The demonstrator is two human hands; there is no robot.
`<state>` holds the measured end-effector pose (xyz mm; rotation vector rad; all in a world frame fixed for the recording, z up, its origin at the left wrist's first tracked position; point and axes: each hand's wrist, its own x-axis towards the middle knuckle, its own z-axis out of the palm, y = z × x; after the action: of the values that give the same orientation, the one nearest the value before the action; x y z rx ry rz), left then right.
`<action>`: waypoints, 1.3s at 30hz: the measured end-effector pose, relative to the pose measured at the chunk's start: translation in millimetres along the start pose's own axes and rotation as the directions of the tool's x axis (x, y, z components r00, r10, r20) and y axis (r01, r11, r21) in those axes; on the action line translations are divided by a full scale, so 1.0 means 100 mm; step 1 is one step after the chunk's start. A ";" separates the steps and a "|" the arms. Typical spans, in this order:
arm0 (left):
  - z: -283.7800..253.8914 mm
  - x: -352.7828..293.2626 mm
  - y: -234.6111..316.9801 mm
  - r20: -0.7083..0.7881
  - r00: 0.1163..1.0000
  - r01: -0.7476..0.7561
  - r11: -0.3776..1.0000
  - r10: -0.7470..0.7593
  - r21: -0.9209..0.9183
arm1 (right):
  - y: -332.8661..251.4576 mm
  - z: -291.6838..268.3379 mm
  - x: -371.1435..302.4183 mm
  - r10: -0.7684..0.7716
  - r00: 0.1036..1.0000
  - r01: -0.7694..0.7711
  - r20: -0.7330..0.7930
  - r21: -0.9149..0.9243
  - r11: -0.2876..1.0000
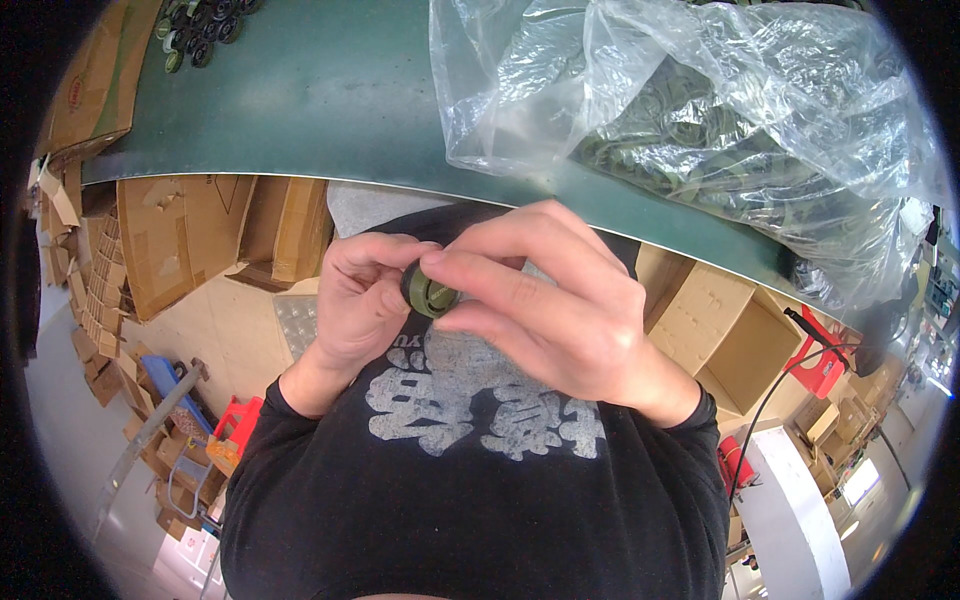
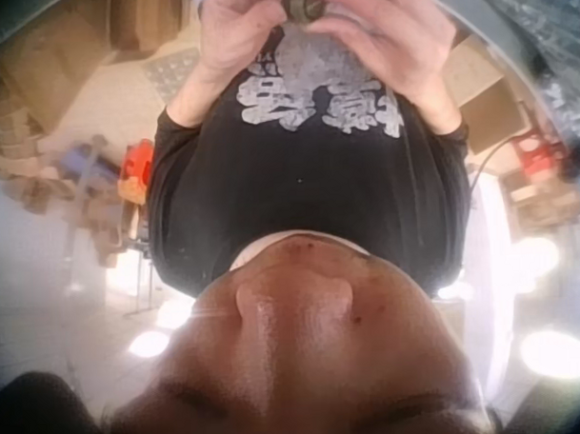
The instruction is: The person assembles black rubber rings into green plastic housings by hand at a workbench.
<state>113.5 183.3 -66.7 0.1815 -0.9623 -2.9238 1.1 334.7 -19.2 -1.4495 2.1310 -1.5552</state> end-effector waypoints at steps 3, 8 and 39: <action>-0.03 -0.01 0.00 0.004 1.000 -0.006 1.000 0.005 0.029 | -0.02 -0.01 0.01 0.013 1.000 -0.013 0.009 0.005 1.000; -0.05 -0.01 0.01 0.040 0.999 -0.022 0.992 0.017 0.125 | -0.05 -0.03 0.02 0.012 1.000 -0.011 0.018 -0.017 1.000; -0.03 -0.02 0.08 -0.009 1.000 0.008 0.965 -0.006 0.264 | -0.05 -0.03 0.01 -0.006 1.000 0.007 0.030 -0.026 1.000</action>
<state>115.7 175.4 -63.8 0.2078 -1.3501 -2.7873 1.6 335.7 -13.5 -1.4794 2.1397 -1.5036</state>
